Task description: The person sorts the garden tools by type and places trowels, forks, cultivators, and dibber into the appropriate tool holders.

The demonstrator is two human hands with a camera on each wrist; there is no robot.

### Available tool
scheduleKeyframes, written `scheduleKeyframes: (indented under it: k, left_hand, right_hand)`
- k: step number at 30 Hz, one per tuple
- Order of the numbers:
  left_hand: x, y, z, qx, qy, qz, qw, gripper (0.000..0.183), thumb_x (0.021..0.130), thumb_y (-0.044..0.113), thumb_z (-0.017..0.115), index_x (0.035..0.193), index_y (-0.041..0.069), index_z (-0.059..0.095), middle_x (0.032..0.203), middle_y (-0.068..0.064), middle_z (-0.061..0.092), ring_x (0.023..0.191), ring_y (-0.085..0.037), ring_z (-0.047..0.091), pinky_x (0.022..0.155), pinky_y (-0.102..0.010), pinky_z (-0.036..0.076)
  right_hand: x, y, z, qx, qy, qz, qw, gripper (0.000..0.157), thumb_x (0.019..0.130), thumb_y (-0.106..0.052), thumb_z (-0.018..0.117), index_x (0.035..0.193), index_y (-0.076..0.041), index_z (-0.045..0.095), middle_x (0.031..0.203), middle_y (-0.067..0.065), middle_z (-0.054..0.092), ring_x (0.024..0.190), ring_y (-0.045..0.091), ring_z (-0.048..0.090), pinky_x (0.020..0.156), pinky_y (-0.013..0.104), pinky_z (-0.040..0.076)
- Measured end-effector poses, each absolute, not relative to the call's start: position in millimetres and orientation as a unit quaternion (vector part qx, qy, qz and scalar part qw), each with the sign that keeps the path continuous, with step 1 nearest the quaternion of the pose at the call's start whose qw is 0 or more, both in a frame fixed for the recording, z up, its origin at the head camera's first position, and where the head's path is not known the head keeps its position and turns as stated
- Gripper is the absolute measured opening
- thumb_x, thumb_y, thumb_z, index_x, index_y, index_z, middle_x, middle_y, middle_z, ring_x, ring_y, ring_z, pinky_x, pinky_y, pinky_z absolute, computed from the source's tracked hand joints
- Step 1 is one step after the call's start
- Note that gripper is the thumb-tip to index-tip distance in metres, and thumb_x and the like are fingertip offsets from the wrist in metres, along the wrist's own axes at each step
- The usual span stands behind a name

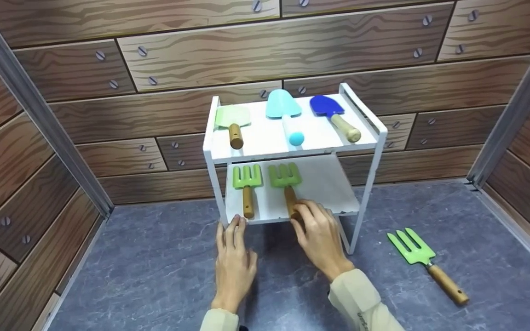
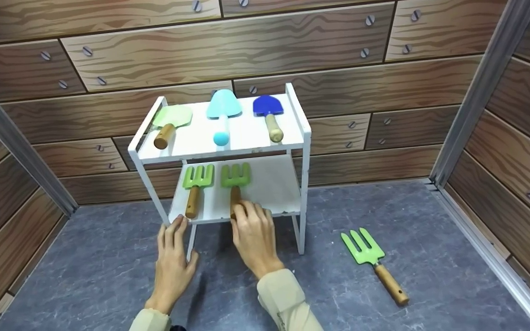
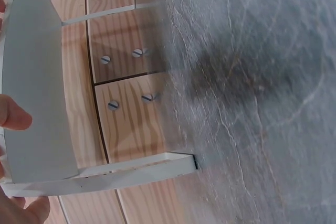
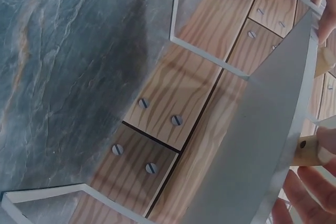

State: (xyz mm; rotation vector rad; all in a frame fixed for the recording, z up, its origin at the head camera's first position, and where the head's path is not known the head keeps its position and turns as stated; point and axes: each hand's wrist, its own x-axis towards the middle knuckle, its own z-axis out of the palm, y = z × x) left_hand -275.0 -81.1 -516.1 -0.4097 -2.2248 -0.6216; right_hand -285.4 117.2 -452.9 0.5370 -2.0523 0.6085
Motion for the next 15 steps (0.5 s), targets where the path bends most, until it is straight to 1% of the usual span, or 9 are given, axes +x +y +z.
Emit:
scheduleKeyframes:
  k: [4, 11, 15]
  left_hand:
    - [-274.9, -81.7, -515.8, -0.161, -0.875, -0.243, 0.388, 0.074, 0.073, -0.003, 0.073, 0.143, -0.006, 0.05, 0.146, -0.018, 0.047, 0.137, -0.052, 0.035, 0.099, -0.054, 0.053]
    - [-275.3, -82.6, -515.7, -0.158, -0.874, -0.244, 0.39, 0.072, 0.073, -0.003, 0.071, 0.142, -0.005, 0.05, 0.146, -0.018, 0.046, 0.137, -0.052, 0.035, 0.092, -0.053, 0.057]
    - [-275.2, -81.7, -516.0, -0.158, -0.874, -0.244, 0.389, 0.072, 0.072, -0.003, 0.073, 0.141, -0.004, 0.051, 0.146, -0.018, 0.047, 0.136, -0.053, 0.036, 0.089, -0.054, 0.058]
  right_hand:
    - [-289.9, 115.6, -452.3, 0.216, -0.833, 0.237, 0.451, 0.027, 0.077, -0.003, 0.084, 0.1, -0.001, 0.069, 0.104, 0.012, 0.068, 0.093, 0.031, 0.066, 0.074, 0.045, 0.056]
    - [-294.2, 113.2, -451.5, 0.216, -0.834, 0.243, 0.446, 0.025, 0.079, -0.003, 0.083, 0.1, -0.002, 0.069, 0.104, 0.012, 0.068, 0.093, 0.031, 0.066, 0.073, 0.044, 0.056]
    - [-293.4, 115.4, -452.7, 0.215, -0.83, 0.249, 0.45, 0.027, 0.079, -0.001, 0.083, 0.102, -0.001, 0.068, 0.103, 0.012, 0.068, 0.091, 0.031, 0.067, 0.07, 0.044, 0.057]
